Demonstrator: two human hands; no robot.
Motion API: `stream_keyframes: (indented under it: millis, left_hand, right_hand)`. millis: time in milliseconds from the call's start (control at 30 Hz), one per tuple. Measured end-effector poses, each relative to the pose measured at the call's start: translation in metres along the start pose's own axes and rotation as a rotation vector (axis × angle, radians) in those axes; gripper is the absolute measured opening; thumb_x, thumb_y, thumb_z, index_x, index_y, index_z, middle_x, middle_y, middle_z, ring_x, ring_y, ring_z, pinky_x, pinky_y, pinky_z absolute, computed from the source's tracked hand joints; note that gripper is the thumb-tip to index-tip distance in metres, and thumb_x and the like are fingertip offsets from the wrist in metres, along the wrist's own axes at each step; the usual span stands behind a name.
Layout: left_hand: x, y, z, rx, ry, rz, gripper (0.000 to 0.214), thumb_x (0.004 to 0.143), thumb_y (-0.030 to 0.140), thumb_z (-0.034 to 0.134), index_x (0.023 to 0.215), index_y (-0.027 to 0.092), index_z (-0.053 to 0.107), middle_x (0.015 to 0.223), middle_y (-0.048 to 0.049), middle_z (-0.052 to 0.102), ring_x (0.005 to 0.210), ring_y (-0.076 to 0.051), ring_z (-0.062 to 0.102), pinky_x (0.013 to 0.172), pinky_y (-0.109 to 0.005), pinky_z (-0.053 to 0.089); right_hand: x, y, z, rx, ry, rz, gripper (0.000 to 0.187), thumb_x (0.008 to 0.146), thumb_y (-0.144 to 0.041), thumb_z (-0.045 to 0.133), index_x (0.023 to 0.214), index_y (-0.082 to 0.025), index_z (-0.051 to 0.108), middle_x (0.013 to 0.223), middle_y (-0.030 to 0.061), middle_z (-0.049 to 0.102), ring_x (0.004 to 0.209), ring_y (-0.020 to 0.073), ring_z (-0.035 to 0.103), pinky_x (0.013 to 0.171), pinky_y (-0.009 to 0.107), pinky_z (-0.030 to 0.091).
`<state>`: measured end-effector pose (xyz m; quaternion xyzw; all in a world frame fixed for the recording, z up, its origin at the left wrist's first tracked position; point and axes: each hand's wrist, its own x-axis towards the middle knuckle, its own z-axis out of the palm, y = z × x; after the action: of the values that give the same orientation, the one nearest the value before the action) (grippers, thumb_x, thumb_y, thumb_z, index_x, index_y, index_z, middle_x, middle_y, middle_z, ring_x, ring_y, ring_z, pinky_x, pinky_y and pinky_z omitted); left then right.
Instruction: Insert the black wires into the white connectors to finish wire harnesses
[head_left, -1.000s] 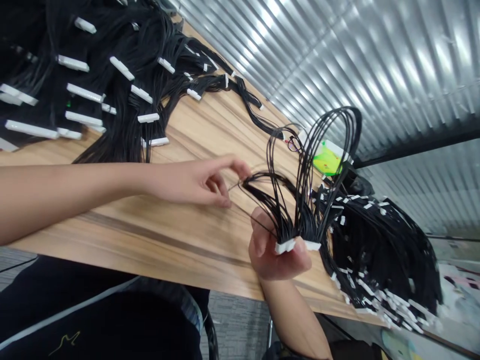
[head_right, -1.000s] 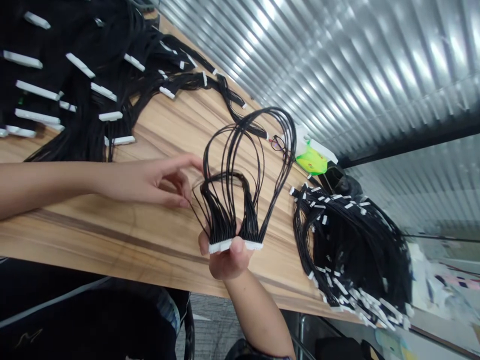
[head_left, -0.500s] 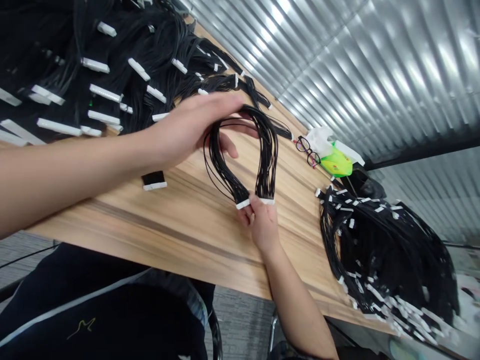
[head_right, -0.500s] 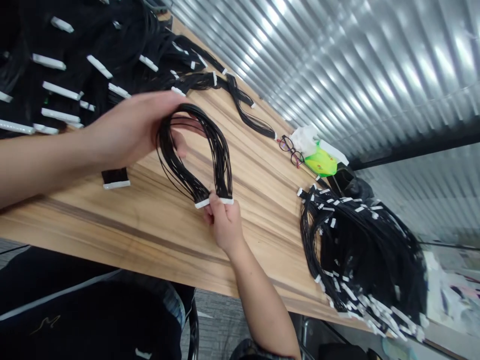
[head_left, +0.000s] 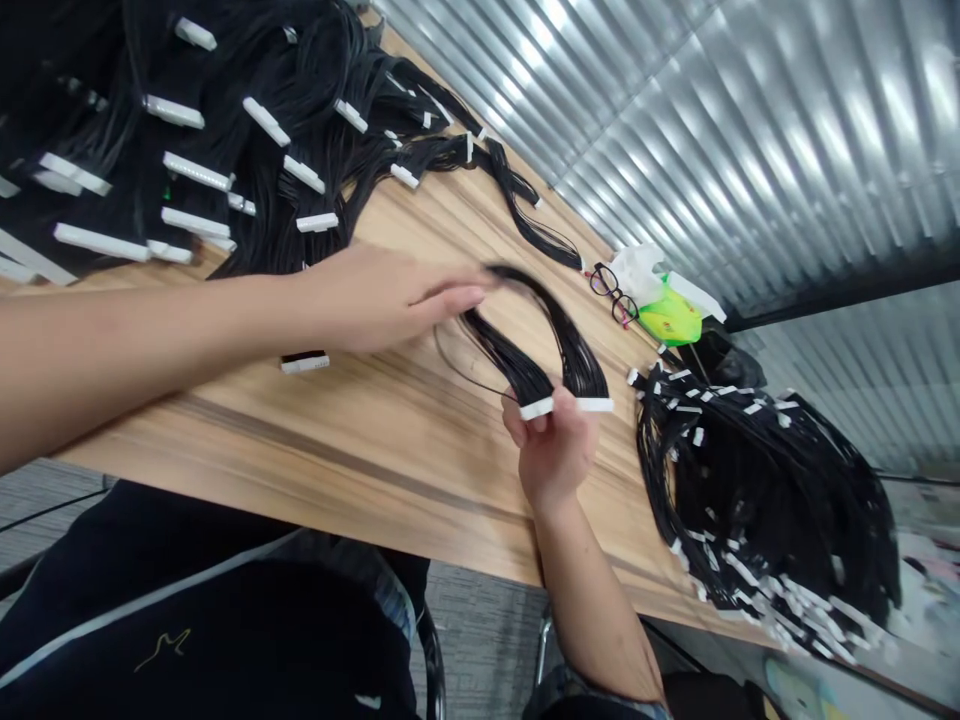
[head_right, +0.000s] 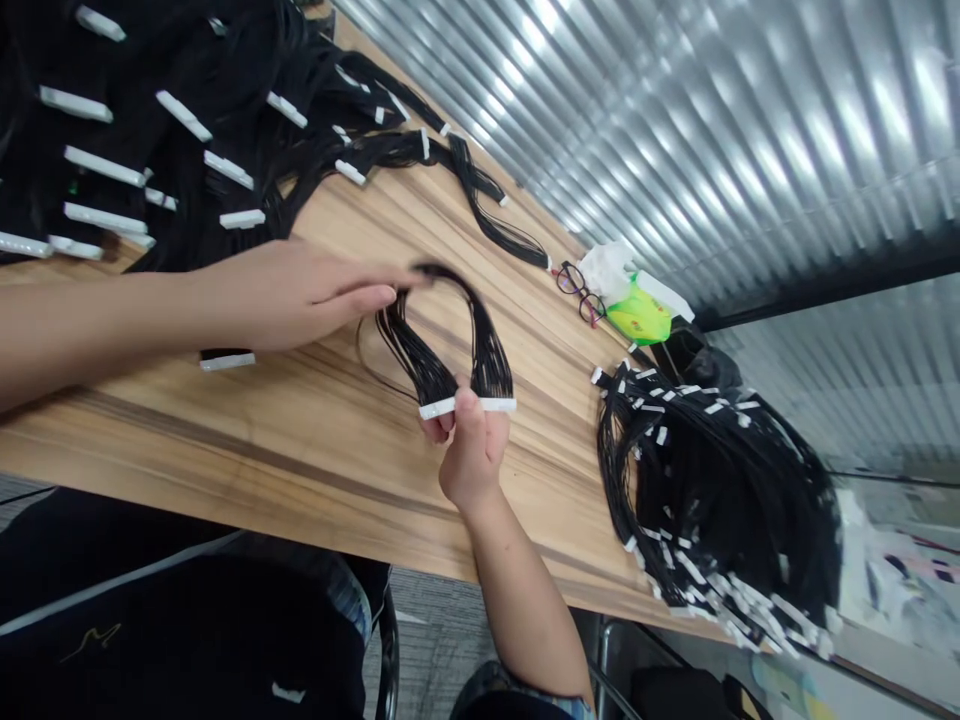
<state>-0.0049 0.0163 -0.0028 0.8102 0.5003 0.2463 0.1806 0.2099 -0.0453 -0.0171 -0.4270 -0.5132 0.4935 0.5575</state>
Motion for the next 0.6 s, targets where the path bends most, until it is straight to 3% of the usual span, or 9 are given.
stream_keyframes:
  millis: [67, 100, 167, 233, 300, 367, 433, 500, 600]
  left_hand:
    - [0.0, 0.0, 0.006, -0.073, -0.023, -0.059, 0.059, 0.103, 0.064, 0.031, 0.116, 0.032, 0.08, 0.077, -0.0023, 0.074, 0.071, -0.021, 0.067, 0.075, -0.036, 0.051]
    - [-0.001, 0.001, 0.008, -0.147, 0.041, -0.037, 0.053, 0.104, 0.06, 0.036, 0.121, 0.031, 0.077, 0.07, 0.0, 0.071, 0.063, -0.017, 0.063, 0.07, -0.032, 0.047]
    - [-0.003, 0.002, 0.008, -0.392, 0.24, 0.036, 0.048, 0.105, 0.053, 0.045, 0.147, 0.032, 0.057, 0.081, 0.0034, 0.07, 0.063, -0.011, 0.06, 0.063, -0.026, 0.043]
    - [-0.005, 0.004, 0.007, -0.621, 0.381, 0.105, 0.05, 0.107, 0.05, 0.047, 0.151, 0.027, 0.044, 0.091, 0.002, 0.069, 0.067, -0.009, 0.061, 0.058, -0.022, 0.042]
    - [-0.007, 0.006, 0.008, -0.746, 0.359, 0.165, 0.036, 0.108, 0.051, 0.046, 0.121, 0.021, 0.061, 0.081, 0.001, 0.065, 0.062, -0.008, 0.059, 0.053, -0.022, 0.04]
    - [-0.01, 0.008, 0.01, -0.727, 0.265, 0.215, 0.031, 0.103, 0.049, 0.058, 0.088, 0.021, 0.061, 0.066, 0.003, 0.059, 0.054, -0.008, 0.052, 0.052, -0.024, 0.037]
    - [-0.012, 0.01, 0.012, -0.7, 0.261, 0.248, 0.023, 0.093, 0.039, 0.074, 0.087, 0.023, 0.059, 0.061, 0.006, 0.056, 0.052, -0.008, 0.05, 0.054, -0.026, 0.038]
    - [-0.015, 0.013, 0.015, -0.704, 0.313, 0.244, 0.025, 0.088, 0.03, 0.08, 0.101, 0.026, 0.059, 0.066, 0.008, 0.058, 0.054, -0.007, 0.052, 0.058, -0.025, 0.04]
    - [-0.014, 0.018, 0.019, -0.931, 0.325, 0.1, 0.031, 0.086, 0.022, 0.081, 0.108, 0.027, 0.06, 0.075, 0.0063, 0.061, 0.064, -0.008, 0.058, 0.066, -0.024, 0.045]
  right_hand:
    - [-0.004, -0.002, 0.001, 0.037, 0.046, -0.066, 0.053, 0.084, -0.052, 0.07, 0.056, -0.025, 0.035, 0.052, -0.0096, 0.026, 0.041, 0.006, 0.026, 0.036, 0.02, 0.016]
    - [-0.006, -0.002, 0.001, 0.056, 0.065, -0.092, 0.051, 0.084, -0.051, 0.071, 0.057, -0.024, 0.036, 0.052, -0.0094, 0.027, 0.041, 0.006, 0.027, 0.037, 0.02, 0.015]
    - [-0.009, -0.001, 0.002, 0.091, 0.097, -0.135, 0.047, 0.083, -0.05, 0.073, 0.061, -0.025, 0.039, 0.052, -0.0099, 0.028, 0.04, 0.0061, 0.028, 0.037, 0.019, 0.012]
    - [-0.011, 0.001, 0.001, 0.101, 0.098, -0.161, 0.044, 0.083, -0.049, 0.073, 0.064, -0.025, 0.041, 0.051, -0.0104, 0.028, 0.039, 0.0065, 0.028, 0.036, 0.019, 0.01]
    - [-0.011, 0.004, 0.0, 0.062, 0.062, -0.183, 0.041, 0.086, -0.05, 0.069, 0.065, -0.025, 0.045, 0.051, -0.0099, 0.029, 0.039, 0.0076, 0.03, 0.035, 0.019, 0.012]
    - [-0.01, 0.01, -0.002, 0.004, 0.013, -0.219, 0.038, 0.09, -0.05, 0.066, 0.066, -0.025, 0.049, 0.052, -0.0091, 0.031, 0.04, 0.0084, 0.032, 0.033, 0.019, 0.02]
    - [-0.009, 0.016, -0.004, -0.024, -0.017, -0.256, 0.036, 0.093, -0.046, 0.065, 0.068, -0.025, 0.051, 0.054, -0.0086, 0.033, 0.041, 0.0084, 0.033, 0.034, 0.019, 0.028]
    - [-0.007, 0.019, -0.004, -0.013, -0.009, -0.276, 0.034, 0.094, -0.043, 0.065, 0.068, -0.024, 0.052, 0.055, -0.0086, 0.034, 0.042, 0.0079, 0.032, 0.035, 0.019, 0.031]
    - [-0.003, 0.017, -0.002, 0.011, 0.113, -0.286, 0.043, 0.091, -0.045, 0.066, 0.061, -0.024, 0.044, 0.053, -0.0088, 0.03, 0.042, 0.0075, 0.031, 0.036, 0.018, 0.029]
